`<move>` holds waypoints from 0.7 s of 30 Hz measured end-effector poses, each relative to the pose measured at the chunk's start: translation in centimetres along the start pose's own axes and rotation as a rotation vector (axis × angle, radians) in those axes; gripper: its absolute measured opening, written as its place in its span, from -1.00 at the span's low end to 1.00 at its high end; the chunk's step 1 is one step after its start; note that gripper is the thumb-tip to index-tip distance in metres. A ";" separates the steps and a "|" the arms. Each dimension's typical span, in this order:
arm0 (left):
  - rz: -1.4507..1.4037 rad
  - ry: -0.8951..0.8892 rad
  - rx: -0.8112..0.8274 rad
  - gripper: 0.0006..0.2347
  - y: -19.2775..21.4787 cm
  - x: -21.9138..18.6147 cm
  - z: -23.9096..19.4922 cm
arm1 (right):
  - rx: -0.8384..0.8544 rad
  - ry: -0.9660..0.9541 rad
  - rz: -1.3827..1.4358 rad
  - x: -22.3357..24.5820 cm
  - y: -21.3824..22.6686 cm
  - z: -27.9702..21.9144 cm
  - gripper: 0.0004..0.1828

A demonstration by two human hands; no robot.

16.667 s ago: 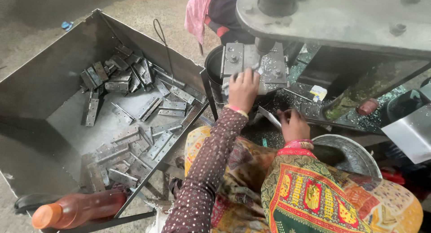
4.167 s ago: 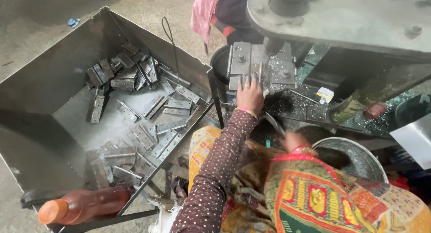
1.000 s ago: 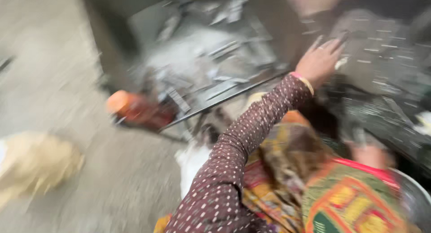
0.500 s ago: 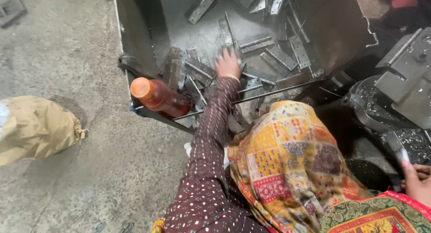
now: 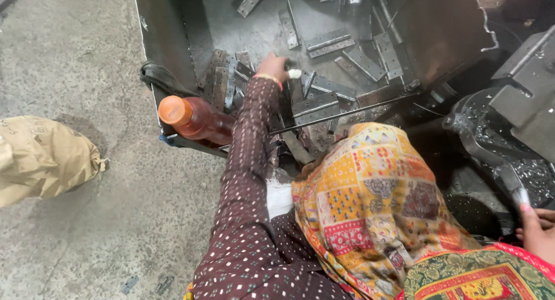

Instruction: The person reaches into a metal bin to pick up metal brackets and places them one by one onto a press machine to punch holes, then returns each piece to the bin.

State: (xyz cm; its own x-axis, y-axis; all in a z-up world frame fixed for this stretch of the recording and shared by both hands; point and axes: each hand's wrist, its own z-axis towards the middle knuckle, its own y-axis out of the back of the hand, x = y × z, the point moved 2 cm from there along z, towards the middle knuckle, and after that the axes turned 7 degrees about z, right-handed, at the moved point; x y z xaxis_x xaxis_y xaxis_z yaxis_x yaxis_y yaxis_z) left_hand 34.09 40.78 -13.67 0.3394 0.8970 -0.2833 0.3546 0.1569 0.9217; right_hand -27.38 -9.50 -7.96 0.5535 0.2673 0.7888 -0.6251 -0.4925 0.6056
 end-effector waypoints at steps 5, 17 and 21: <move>-0.065 -0.161 -0.102 -0.59 2.0 -2.2 -6.2 | 0.025 0.075 -0.023 1.7 0.0 -0.9 -0.55; 0.094 -0.606 -0.636 -0.80 9.6 -18.8 -18.9 | -0.129 0.131 -0.510 9.5 -1.0 -3.3 -0.55; -0.132 -0.961 -0.785 -0.77 9.8 -30.6 -22.5 | -0.123 0.118 -0.529 10.2 -1.3 -3.4 -0.56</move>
State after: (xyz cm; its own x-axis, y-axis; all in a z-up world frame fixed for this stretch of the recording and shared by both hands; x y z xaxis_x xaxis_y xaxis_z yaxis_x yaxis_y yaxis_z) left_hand 7.63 24.21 9.98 0.9571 0.2424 -0.1590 -0.0692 0.7236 0.6867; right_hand -22.80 -3.32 -0.32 0.7487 0.5462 0.3755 -0.3417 -0.1674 0.9248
